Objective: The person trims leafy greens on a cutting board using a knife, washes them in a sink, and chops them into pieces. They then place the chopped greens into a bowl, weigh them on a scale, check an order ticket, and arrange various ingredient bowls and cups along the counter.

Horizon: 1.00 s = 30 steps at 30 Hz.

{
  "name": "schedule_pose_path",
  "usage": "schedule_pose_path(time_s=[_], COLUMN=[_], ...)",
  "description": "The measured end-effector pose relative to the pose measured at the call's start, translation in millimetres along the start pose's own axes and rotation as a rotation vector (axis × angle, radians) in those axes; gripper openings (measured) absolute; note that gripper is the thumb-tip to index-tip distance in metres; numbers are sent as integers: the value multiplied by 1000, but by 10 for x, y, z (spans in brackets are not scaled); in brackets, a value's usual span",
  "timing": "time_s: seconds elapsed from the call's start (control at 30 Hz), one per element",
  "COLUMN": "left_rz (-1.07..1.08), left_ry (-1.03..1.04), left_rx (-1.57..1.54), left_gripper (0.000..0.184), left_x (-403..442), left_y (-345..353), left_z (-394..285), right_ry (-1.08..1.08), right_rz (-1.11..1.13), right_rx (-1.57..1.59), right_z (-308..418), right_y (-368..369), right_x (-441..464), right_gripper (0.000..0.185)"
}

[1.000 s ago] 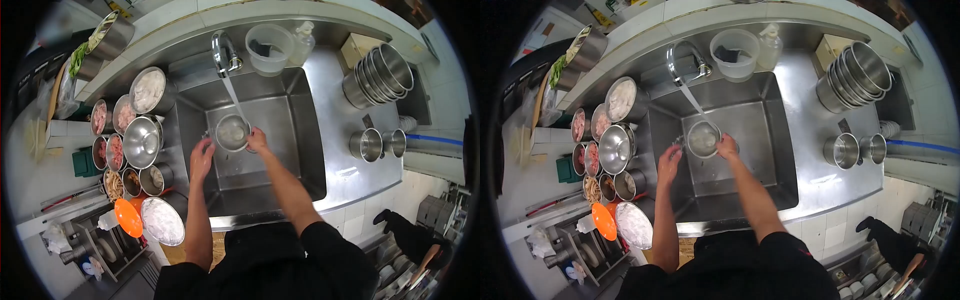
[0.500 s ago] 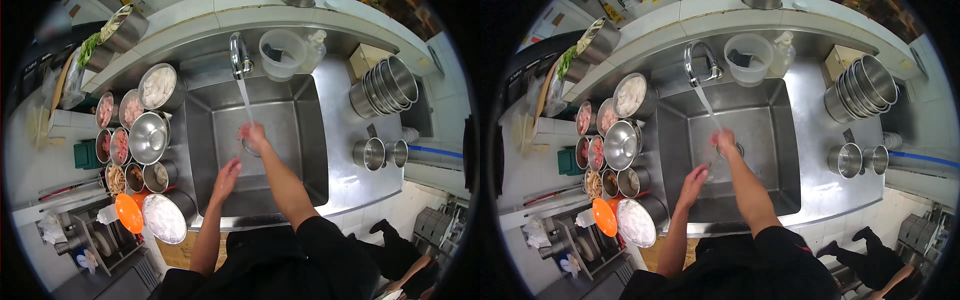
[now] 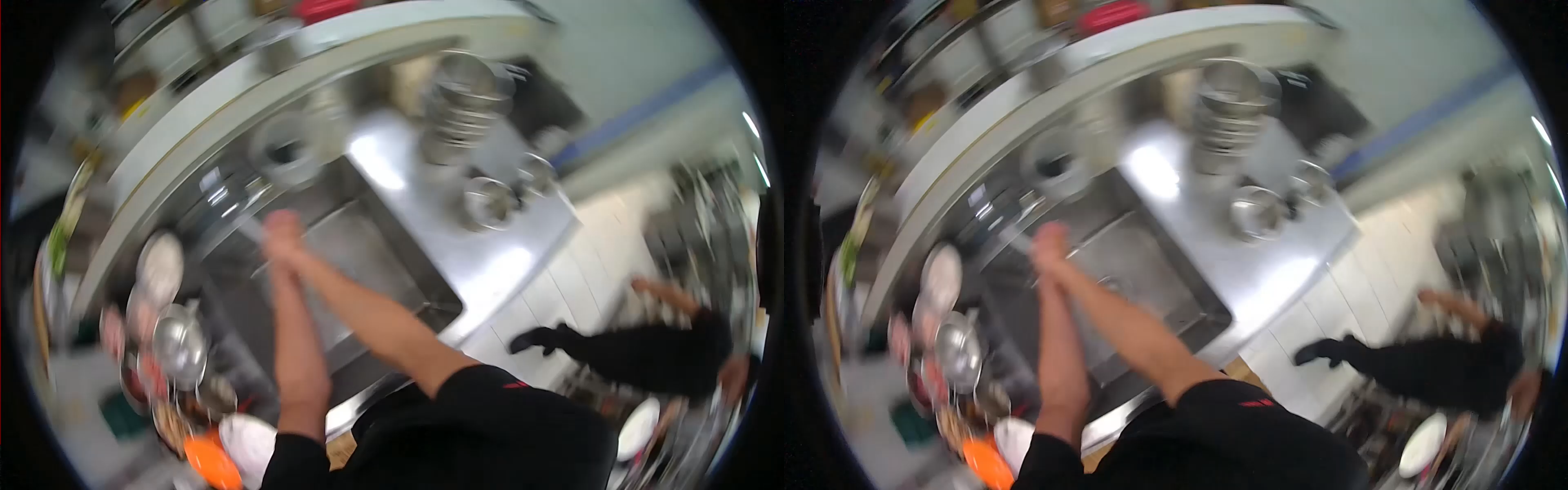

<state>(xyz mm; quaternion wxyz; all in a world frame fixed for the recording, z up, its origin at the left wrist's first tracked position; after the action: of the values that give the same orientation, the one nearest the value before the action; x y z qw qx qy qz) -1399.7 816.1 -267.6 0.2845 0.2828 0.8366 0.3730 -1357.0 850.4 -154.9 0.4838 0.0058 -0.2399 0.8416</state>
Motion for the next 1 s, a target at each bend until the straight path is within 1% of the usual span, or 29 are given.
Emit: schedule_pose_path(time_s=[0.03,0.07,0.1,0.13,0.17,0.23,0.27,0.3,0.33,0.37,0.4,0.43,0.47,0.53,0.57,0.6,0.63,0.67,0.7,0.73,0.77,0.8,0.87,0.9,0.97,1.0], left_rz=[-31,-61,-124,-201,-275,-376,-374,-373,-373,-356,-313,-263,-232,-101,5,113,117,362,422,881,1155,1406,1082,1100,638,646], left_ry=[-11,-22,-26,-22,-1,76,171,271,367,360,426,495,607,275,215,157,-30,-26,-374,-342,-442,-322,-441,-430,-359,-343], left_rx=[17,31,58,89,122,188,263,333,686,688,968,1247,1296,1522,1487,1451,1273,1049,1642,2122,2128,2212,2008,2012,1853,1855], left_gripper=[47,48,49,51,52,55,48,43,61,61,64,67,69,61,55,49,43,41,34,36,30,28,24,24,22,22], left_x=[128,285,403,433,488,528,518,463,60,-27,-91,-128,-43,-266,-278,-270,-303,-578,-606,-1287,-1609,-1858,-2002,-2074,-2087,-2092], left_y=[-28,11,26,125,206,330,370,428,953,1040,1121,1182,1015,968,730,345,-134,-585,-934,-532,-570,-581,-557,-556,-523,-457], left_z=[-138,-248,-407,-552,-638,-647,-633,-604,-587,-519,-486,-470,-470,-389,-229,63,398,718,1055,1209,1344,1451,1557,1612,1619,1643], right_ry=[-93,-181,-169,-365,-303,-12,98,205,269,350,445,543,569,666,673,662,651,579,584,474,363,364,202,203,64,55], right_rz=[174,110,239,-167,-24,333,320,311,225,509,686,813,950,1191,1174,1150,1124,1079,1062,925,786,767,479,461,297,286], right_rx=[-212,-221,28,364,703,540,523,505,373,44,-202,-266,-279,-355,-353,-349,-343,-326,-325,-318,-312,-316,-188,-192,-123,-128], right_z=[93,236,430,179,-71,175,-2,-355,-750,-998,-1112,-1395,-1463,-1204,-1227,-1248,-1265,-1231,-1228,-1217,-1193,-1197,-1105,-1044,-819,-745], right_y=[77,10,-251,10,135,-892,-1028,-1016,-1005,-1124,-1308,-1312,-1409,-1817,-1876,-1904,-1944,-2029,-2100,-2170,-2249,-2310,-2541,-2665,-2966,-3085], right_x=[151,146,133,42,151,-86,-209,-422,-694,-983,-1289,-1664,-1923,-2213,-2284,-2348,-2369,-2321,-2286,-2169,-2049,-1966,-1719,-1644,-1488,-1453], right_gripper=[22,23,25,23,19,34,29,25,20,19,18,16,14,25,25,23,21,19,19,16,14,14,14,14,18,18])
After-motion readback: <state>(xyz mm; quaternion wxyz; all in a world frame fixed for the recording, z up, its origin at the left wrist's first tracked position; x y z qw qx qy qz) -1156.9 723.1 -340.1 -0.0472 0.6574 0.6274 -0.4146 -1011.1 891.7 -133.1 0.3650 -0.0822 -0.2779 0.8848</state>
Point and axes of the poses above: each hand's wrist, its own x-axis towards the middle knuckle, its own y-axis out of the palm, z = x × y, the point moved 4 cm from there along x, towards the middle knuckle, and after that the axes turned 12 degrees about x, right-handed, at the moved point
